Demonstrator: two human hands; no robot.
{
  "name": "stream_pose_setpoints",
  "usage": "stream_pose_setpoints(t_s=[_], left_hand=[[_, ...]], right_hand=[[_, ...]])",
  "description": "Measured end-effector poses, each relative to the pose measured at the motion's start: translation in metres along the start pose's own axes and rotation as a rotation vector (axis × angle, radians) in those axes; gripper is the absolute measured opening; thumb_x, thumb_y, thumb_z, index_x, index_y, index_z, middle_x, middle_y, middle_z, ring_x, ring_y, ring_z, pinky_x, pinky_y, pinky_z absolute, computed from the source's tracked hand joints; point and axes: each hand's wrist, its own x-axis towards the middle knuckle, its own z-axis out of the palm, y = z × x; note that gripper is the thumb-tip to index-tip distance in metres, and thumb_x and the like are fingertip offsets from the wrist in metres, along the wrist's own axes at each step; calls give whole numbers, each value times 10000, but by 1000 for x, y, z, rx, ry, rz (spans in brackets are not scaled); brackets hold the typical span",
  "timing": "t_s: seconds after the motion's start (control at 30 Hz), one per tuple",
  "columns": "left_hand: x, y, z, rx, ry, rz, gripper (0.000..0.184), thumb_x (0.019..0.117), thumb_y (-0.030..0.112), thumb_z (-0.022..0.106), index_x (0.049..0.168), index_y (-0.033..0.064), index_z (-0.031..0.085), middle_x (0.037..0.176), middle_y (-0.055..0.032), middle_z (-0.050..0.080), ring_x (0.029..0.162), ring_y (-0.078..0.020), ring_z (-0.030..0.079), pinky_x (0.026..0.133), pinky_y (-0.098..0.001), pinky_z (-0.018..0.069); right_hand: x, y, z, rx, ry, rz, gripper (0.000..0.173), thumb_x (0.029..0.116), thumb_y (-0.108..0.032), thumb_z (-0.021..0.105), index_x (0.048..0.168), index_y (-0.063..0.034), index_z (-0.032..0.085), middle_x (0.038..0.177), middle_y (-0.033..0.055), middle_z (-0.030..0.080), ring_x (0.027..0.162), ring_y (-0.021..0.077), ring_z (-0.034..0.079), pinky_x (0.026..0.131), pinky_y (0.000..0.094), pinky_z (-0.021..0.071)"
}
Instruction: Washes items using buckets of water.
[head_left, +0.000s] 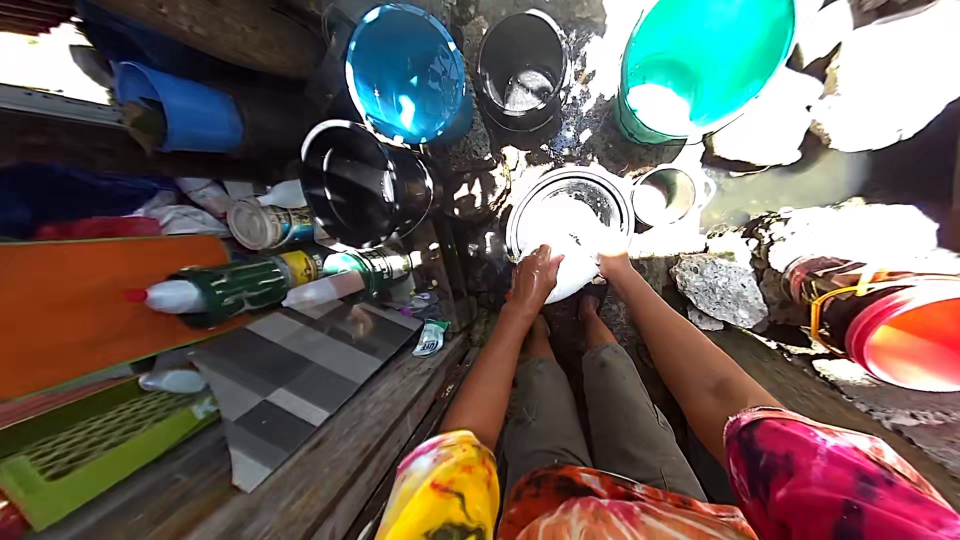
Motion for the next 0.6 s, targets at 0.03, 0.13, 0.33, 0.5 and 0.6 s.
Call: stream_pose_setpoints(t_s=[0.03, 0.13, 0.33, 0.5, 0.6], left_hand=[[0, -2, 1, -30, -1, -63, 438, 1072, 313, 541, 1179, -103, 626, 1026, -303, 683, 982, -469, 693, 837, -613, 546], [0, -7, 5, -257, -10, -268, 519, 1098, 366, 466, 1297, -97, 590, 1096, -334, 664, 1061, -479, 658, 924, -630, 507], [0, -8, 34, -1040, 89, -477, 318, 1124, 240, 379, 1227, 13, 576, 732, -11, 588, 487, -49, 463, 471, -198, 427], [7, 41, 33, -1364, 250, -557, 331, 1109, 212, 388, 1334, 32, 551, 1096, -85, 652, 886, -113, 620, 792, -310, 539], [4, 69, 29, -1736, 322, -657, 284, 1093, 315, 409, 1137, 117, 608, 1009, -25, 671, 905, -111, 652, 801, -311, 554]], right_hand=[[-3, 0, -5, -54, -17, 30, 431, 1009, -26, 559, 1384, 168, 472, 1406, 357, 504, 1342, 416, 488, 1130, 514, 390], [-20, -6, -25, 19, -14, 92, 422, 1010, 56, 502, 1414, 164, 448, 1474, 323, 470, 1417, 355, 442, 1182, 451, 352], [-50, -51, -43, 508, 308, -196, 318, 1015, -42, 550, 1299, 97, 518, 1115, 144, 599, 997, 107, 594, 900, 266, 514], [-99, -73, -13, -89, -15, -418, 325, 1069, -135, 483, 1252, 75, 651, 1222, 310, 626, 1155, 438, 613, 1001, 577, 490], [-96, -89, -10, -388, -149, -382, 329, 1060, -102, 486, 1299, 75, 627, 1279, 352, 601, 1255, 512, 553, 1075, 626, 420]])
